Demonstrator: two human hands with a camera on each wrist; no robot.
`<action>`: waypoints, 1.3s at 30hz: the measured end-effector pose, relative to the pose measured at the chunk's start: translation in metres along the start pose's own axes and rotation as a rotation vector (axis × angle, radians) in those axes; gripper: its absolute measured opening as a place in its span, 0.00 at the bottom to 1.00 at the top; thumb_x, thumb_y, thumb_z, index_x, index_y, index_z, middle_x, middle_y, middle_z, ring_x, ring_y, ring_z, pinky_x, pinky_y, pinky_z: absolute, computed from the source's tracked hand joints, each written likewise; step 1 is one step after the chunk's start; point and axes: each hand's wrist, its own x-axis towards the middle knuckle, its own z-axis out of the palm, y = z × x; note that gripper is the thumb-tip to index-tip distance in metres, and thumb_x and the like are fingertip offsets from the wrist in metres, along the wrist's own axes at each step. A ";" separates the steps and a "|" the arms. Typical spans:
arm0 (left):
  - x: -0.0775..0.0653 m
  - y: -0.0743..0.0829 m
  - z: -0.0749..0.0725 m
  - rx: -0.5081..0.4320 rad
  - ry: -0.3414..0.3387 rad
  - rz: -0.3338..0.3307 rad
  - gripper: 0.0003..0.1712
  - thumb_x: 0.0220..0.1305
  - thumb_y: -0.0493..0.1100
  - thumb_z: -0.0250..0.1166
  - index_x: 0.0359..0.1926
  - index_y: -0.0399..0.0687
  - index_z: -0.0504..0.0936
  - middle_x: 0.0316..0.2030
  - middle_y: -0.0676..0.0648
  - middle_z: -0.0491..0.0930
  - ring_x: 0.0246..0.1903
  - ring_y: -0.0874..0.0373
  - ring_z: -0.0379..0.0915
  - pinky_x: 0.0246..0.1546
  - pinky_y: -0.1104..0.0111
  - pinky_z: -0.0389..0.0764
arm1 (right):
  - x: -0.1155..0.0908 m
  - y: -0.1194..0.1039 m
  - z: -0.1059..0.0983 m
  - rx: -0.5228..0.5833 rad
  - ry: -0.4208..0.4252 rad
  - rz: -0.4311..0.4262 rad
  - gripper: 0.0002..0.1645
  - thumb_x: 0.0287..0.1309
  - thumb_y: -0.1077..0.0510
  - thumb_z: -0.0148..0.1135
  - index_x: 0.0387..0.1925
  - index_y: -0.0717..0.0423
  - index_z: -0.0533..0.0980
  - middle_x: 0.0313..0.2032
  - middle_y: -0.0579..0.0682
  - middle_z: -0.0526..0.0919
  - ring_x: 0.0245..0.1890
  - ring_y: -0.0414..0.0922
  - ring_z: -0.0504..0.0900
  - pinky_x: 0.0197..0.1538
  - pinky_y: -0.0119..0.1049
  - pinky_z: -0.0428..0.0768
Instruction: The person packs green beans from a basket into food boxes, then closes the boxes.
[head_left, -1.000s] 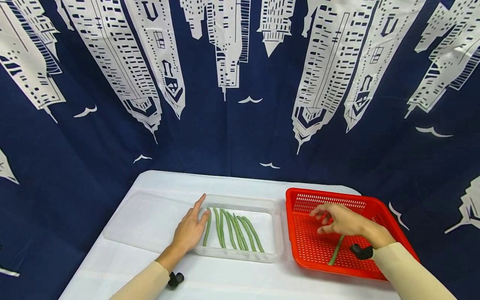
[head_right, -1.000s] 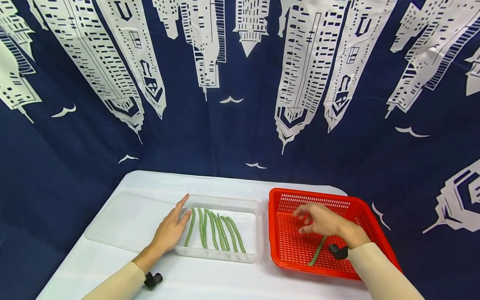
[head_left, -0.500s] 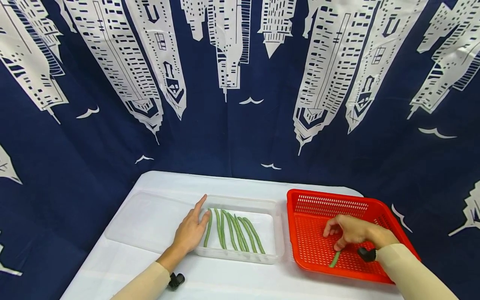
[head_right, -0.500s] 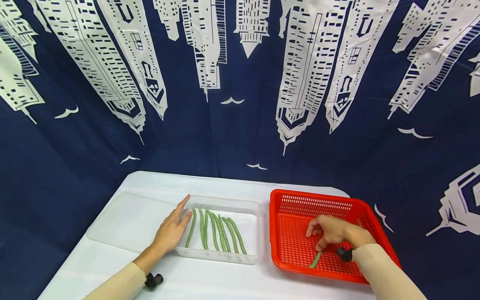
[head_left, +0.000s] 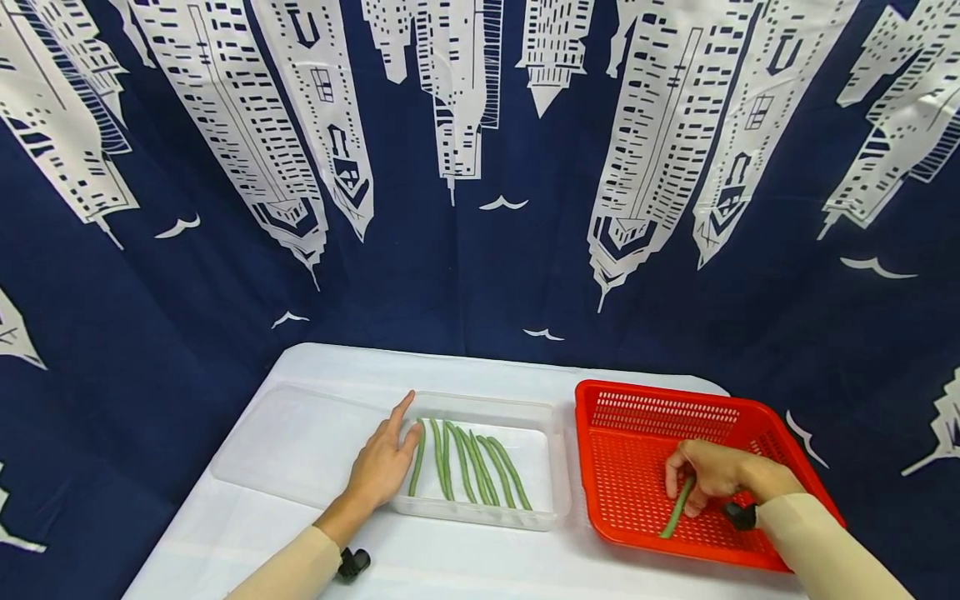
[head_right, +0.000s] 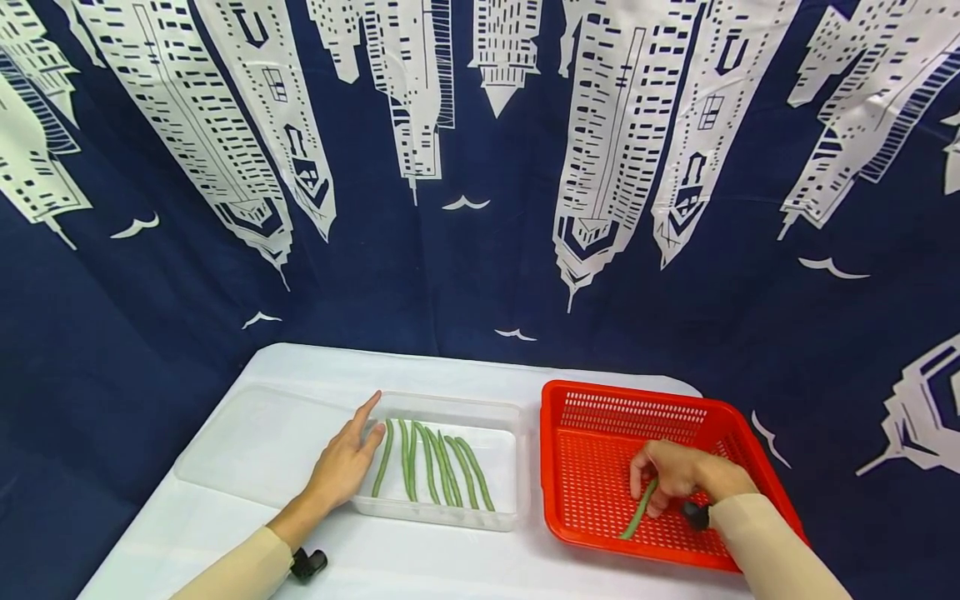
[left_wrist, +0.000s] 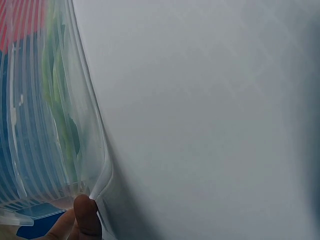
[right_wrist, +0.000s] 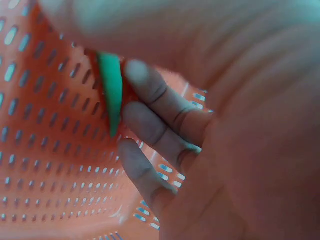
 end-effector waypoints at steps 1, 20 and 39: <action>0.000 0.000 0.000 -0.001 0.001 -0.001 0.37 0.95 0.60 0.52 0.96 0.72 0.56 0.81 0.31 0.78 0.78 0.25 0.77 0.75 0.26 0.77 | 0.000 0.001 0.000 -0.029 0.011 -0.001 0.18 0.43 0.84 0.79 0.36 0.68 0.88 0.33 0.58 0.92 0.29 0.42 0.89 0.34 0.28 0.87; -0.001 0.000 0.000 -0.006 0.001 0.001 0.37 0.95 0.59 0.52 0.96 0.70 0.57 0.81 0.31 0.78 0.78 0.25 0.77 0.75 0.25 0.77 | 0.003 0.009 -0.005 -0.114 0.104 -0.177 0.11 0.56 0.76 0.82 0.35 0.64 0.87 0.31 0.57 0.90 0.32 0.33 0.81 0.37 0.27 0.80; -0.002 0.000 0.001 0.009 0.000 0.009 0.37 0.95 0.59 0.52 0.96 0.71 0.56 0.81 0.30 0.78 0.78 0.24 0.78 0.74 0.26 0.78 | 0.006 -0.021 0.002 -0.269 0.349 -0.166 0.08 0.71 0.65 0.81 0.43 0.53 0.86 0.37 0.41 0.89 0.38 0.32 0.83 0.44 0.30 0.85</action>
